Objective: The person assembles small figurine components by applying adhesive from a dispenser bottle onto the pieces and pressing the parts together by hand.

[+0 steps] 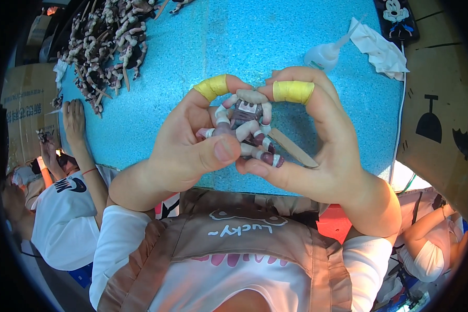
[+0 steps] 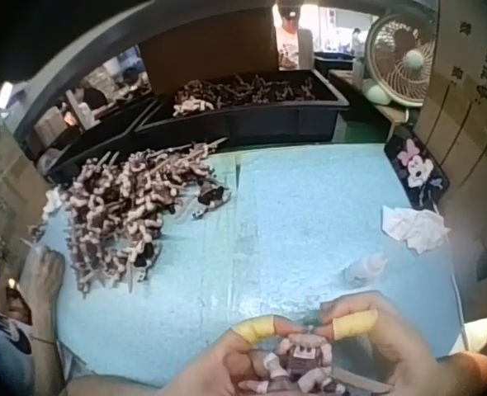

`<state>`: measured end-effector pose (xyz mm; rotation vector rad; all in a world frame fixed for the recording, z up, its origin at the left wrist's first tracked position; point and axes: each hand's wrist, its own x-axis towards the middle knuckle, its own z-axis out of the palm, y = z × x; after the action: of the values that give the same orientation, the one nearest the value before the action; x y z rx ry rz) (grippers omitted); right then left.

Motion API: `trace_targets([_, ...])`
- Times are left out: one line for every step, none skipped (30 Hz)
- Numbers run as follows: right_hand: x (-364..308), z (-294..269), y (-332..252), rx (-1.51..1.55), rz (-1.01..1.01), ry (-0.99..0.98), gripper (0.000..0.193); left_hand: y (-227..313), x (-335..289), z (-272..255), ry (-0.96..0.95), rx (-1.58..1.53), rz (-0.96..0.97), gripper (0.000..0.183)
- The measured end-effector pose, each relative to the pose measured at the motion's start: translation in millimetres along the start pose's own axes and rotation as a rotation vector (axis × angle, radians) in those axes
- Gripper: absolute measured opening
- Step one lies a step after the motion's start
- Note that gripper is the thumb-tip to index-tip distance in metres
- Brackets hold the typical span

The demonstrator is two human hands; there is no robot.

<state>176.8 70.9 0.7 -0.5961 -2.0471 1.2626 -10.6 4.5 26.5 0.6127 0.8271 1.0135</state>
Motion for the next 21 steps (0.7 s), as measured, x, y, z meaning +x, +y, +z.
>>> trace_targets([0.1,0.5,0.6,0.038,0.016,-0.002,0.066,-1.3,-0.3,-0.8,0.009,0.002,0.011,0.075])
trace_targets([0.5,1.8,1.0,0.037,0.018,-0.002,0.066,-2.8,0.4,-1.5,0.015,0.004,0.021,0.075])
trace_targets([1.4,4.3,0.9,0.078,0.015,0.033,0.063,-4.1,0.7,-1.7,0.013,0.003,0.020,0.075])
trace_targets([2.2,6.1,0.6,0.118,0.011,0.068,0.062,-5.5,0.6,-1.6,0.023,0.004,0.034,0.074])
trace_targets([2.1,6.7,-0.4,0.117,0.011,0.069,0.062,-6.5,0.4,-1.4,0.032,0.005,0.049,0.073])
trace_targets([1.2,7.3,-1.9,0.122,0.022,0.078,0.062,-7.8,0.4,-1.3,0.030,0.005,0.049,0.073])
trace_targets([0.0,8.2,-3.8,0.127,0.032,0.088,0.062,-8.9,0.5,-1.2,-0.001,-0.011,0.081,0.071])
trace_targets([-1.7,10.7,-6.4,0.125,0.030,0.092,0.062,-8.9,0.9,-0.6,-0.034,-0.025,0.114,0.069])
trace_targets([-3.9,14.5,-9.2,0.194,0.042,0.139,0.068,-7.5,1.5,-0.1,-0.038,-0.022,0.114,0.069])
trace_targets([-4.4,17.5,-11.7,0.265,0.052,0.185,0.074,-5.5,2.5,0.2,-0.055,0.042,0.162,0.070])
trace_targets([-3.3,19.7,-13.0,0.261,0.051,0.189,0.074,-5.0,4.6,0.0,-0.074,0.104,0.209,0.071])
trace_targets([-1.8,21.8,-14.4,0.403,0.083,0.263,0.066,-8.2,7.3,-1.2,-0.079,0.105,0.210,0.071])
trace_targets([-1.3,22.1,-14.9,0.546,0.114,0.336,0.059,-14.9,10.6,-4.2,-0.139,0.185,0.302,0.074])
trace_targets([0.6,17.8,-12.6,0.556,0.108,0.329,0.059,-18.5,9.1,-7.5,-0.184,0.272,0.396,0.077])
trace_targets([0.9,7.7,-6.0,0.333,0.033,0.211,0.052,-20.2,9.7,-11.2,-0.225,0.315,0.382,0.086])
trace_targets([1.0,2.1,-2.9,0.110,-0.040,0.092,0.045,-16.9,7.1,-10.3,-0.226,0.316,0.380,0.086])
trace_targets([4.1,2.2,-8.8,0.027,-0.059,0.138,0.035,-10.4,4.8,-7.3,-0.206,0.263,0.298,0.087])
trace_targets([4.0,1.2,-9.2,0.030,-0.058,0.139,0.035,-6.7,3.8,-5.2,-0.186,0.211,0.217,0.089])
trace_targets([3.6,0.6,-8.5,-0.082,-0.118,0.132,0.035,-6.5,4.7,-4.5,-0.183,0.211,0.213,0.089])
trace_targets([4.6,1.2,-9.2,-0.189,-0.183,0.123,0.036,-5.5,4.4,-3.4,-0.173,0.145,0.196,0.089])
trace_targets([4.3,2.6,-11.4,-0.181,-0.185,0.121,0.036,-5.4,4.2,-2.7,-0.163,0.078,0.180,0.090])
